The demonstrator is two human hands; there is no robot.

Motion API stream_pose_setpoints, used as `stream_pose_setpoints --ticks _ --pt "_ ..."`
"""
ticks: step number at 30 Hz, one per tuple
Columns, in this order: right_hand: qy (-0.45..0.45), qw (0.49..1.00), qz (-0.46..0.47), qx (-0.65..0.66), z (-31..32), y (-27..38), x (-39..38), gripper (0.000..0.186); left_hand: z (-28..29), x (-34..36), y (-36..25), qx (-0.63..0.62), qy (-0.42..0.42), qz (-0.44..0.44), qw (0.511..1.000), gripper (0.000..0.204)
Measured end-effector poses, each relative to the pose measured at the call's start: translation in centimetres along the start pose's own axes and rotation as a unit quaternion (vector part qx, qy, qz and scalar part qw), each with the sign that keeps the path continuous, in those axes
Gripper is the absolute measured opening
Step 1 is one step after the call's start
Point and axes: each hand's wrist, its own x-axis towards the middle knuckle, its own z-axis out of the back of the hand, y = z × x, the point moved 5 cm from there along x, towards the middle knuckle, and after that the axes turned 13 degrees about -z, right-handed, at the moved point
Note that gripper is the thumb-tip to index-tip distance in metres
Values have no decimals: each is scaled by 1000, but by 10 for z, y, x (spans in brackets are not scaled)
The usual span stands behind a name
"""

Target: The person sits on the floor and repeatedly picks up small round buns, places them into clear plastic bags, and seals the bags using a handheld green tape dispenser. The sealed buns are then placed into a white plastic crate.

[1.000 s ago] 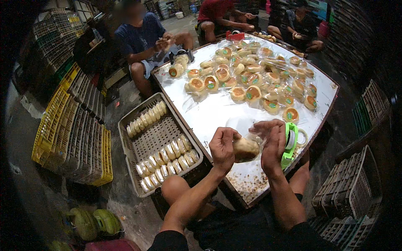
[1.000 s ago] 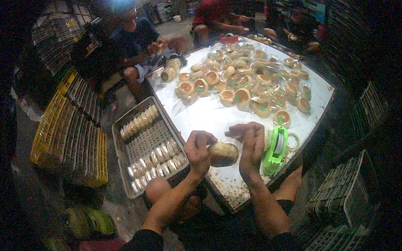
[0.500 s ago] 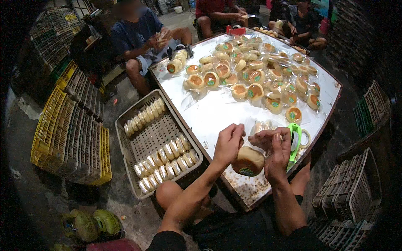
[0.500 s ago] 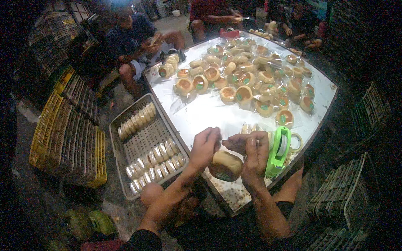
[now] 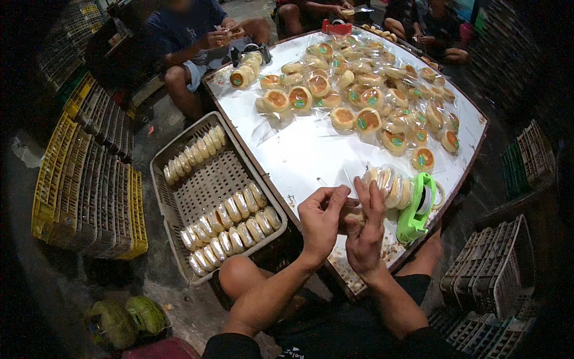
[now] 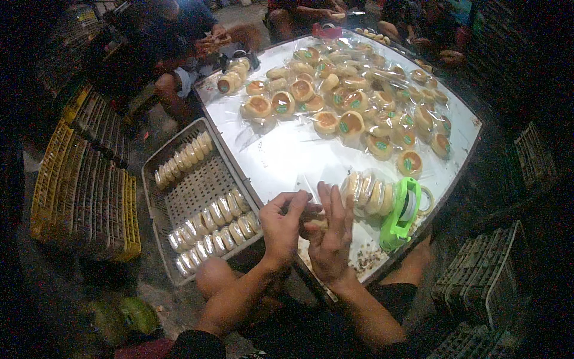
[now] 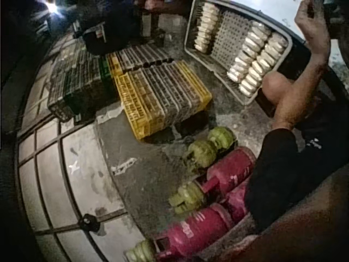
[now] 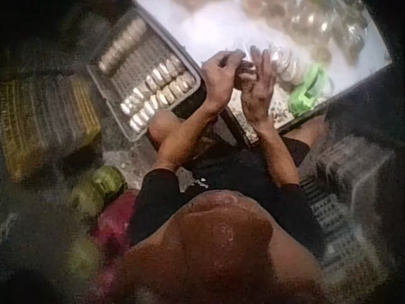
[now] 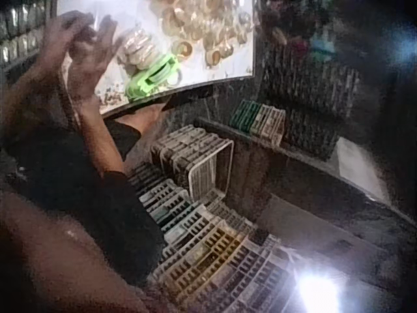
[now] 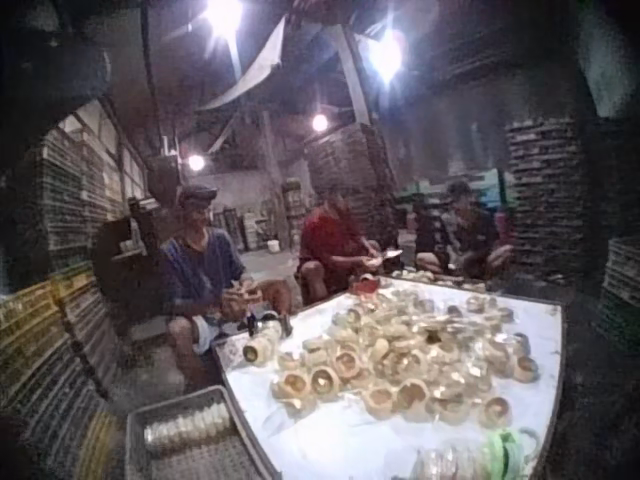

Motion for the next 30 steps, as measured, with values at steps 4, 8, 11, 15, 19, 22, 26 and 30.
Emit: stream_pose_setpoints --ticks 4,8,11,15,19,22,26,30 --pt "83 970 -82 212 -15 -21 4 34 9 4 -17 270 27 -406 873 14" --pt "38 995 -41 83 5 -29 18 29 4 10 12 3 171 -162 972 28" --pt "138 968 -44 204 12 -32 23 27 3 8 11 -7 118 -81 990 57" --pt "104 976 -57 180 21 -41 11 20 -6 -7 8 -25 46 -135 989 70" --pt "82 957 -133 245 14 -63 -6 15 -7 -3 18 103 108 -94 984 67" --pt "92 980 -94 147 19 -60 -17 13 -5 -11 26 92 98 -55 989 53" --pt "-51 998 0 39 34 -64 -12 15 -22 -14 -2 424 222 -322 817 15" --pt "51 861 -316 395 5 -77 -24 9 -7 -12 33 161 46 -116 979 11"
